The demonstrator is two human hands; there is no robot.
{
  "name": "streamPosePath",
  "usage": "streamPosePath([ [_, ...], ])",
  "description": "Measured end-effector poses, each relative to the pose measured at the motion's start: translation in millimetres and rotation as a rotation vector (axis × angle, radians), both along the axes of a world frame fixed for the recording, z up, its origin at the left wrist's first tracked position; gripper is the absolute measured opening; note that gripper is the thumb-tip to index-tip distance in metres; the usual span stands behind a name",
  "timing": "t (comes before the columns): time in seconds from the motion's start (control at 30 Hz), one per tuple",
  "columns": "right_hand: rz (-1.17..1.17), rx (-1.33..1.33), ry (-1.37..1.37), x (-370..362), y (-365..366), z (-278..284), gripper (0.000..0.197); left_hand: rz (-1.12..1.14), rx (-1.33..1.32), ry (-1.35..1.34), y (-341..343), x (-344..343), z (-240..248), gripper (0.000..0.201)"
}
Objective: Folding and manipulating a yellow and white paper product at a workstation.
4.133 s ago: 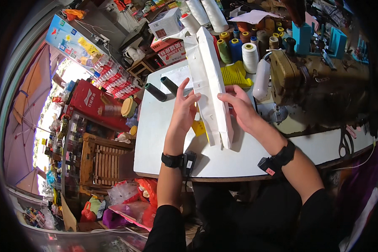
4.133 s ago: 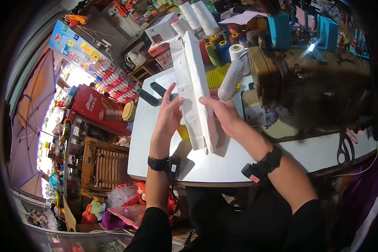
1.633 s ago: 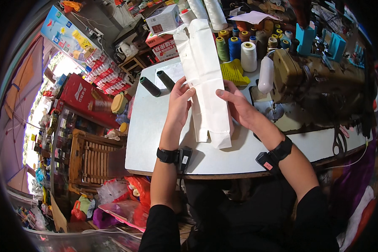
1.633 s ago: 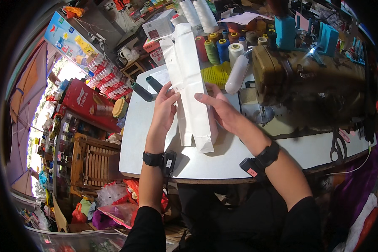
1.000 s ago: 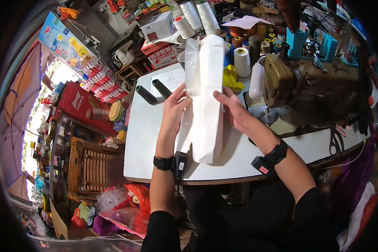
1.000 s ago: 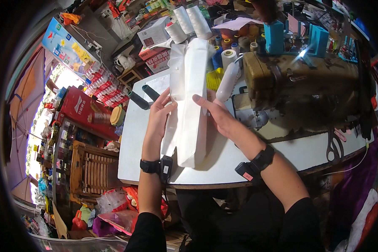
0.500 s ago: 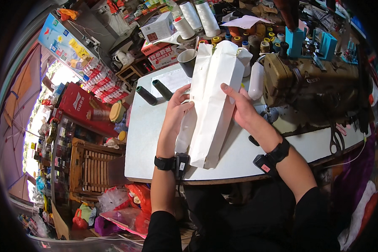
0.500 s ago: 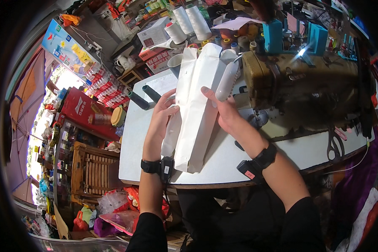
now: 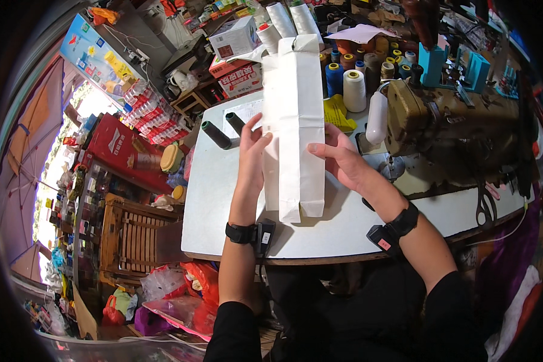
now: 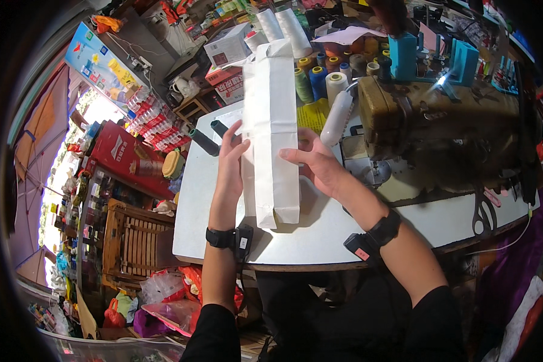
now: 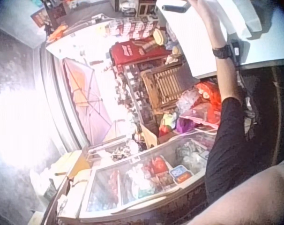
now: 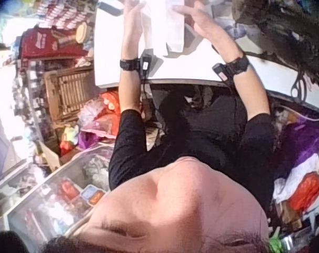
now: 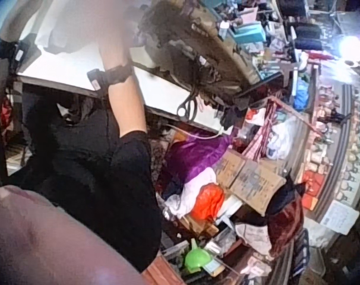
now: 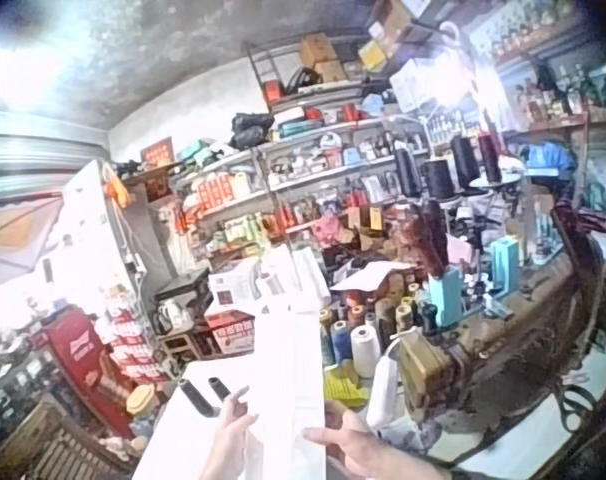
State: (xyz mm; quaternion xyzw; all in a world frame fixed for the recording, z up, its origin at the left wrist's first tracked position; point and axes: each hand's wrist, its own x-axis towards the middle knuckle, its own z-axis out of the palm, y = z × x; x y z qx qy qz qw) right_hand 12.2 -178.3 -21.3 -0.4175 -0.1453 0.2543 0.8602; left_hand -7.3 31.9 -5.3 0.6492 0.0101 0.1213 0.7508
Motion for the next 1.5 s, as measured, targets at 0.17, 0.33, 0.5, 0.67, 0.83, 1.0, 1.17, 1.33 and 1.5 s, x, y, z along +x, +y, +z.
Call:
streamPosePath([
  [0.17,-0.048,0.012,-0.011,0.5,1.1,-1.2,0.070,-0.357,-0.027,0.097,-10.9,-9.3,6.8,0.088],
  [0.33,-0.066,-0.013,-0.052,1.0,7.9,-9.6,0.073,-0.415,0.039,0.058,-15.7,-12.9,6.0,0.103],
  [0.5,-0.155,-0.078,-0.089,1.5,7.4,-11.3,0.074,-0.316,0.097,0.011,-21.1,-14.1,13.0,0.100],
  [0.67,-0.101,-0.055,-0.074,-0.3,8.1,-8.7,0.073,-0.307,0.075,-0.015,-19.3,-13.6,11.3,0.093],
  [0.83,-0.111,0.003,-0.024,3.9,8.9,-12.3,0.069,-0.243,-0.052,0.038,-18.5,-11.1,10.7,0.081],
  [1.0,-0.138,-0.008,-0.007,6.6,5.0,-10.6,0.072,-0.190,-0.034,0.044,-13.4,-6.9,6.8,0.074],
  [1.17,-0.153,0.032,-0.035,5.7,4.6,-7.2,0.073,-0.174,-0.009,0.025,-11.4,-7.0,6.5,0.073],
  [1.33,-0.133,0.080,-0.051,5.6,4.5,-8.3,0.076,-0.146,0.044,0.061,-12.5,-6.9,5.3,0.075],
  [1.5,-0.181,0.090,-0.067,4.3,5.1,-8.1,0.078,-0.152,0.101,0.081,-14.6,-8.2,6.1,0.074],
])
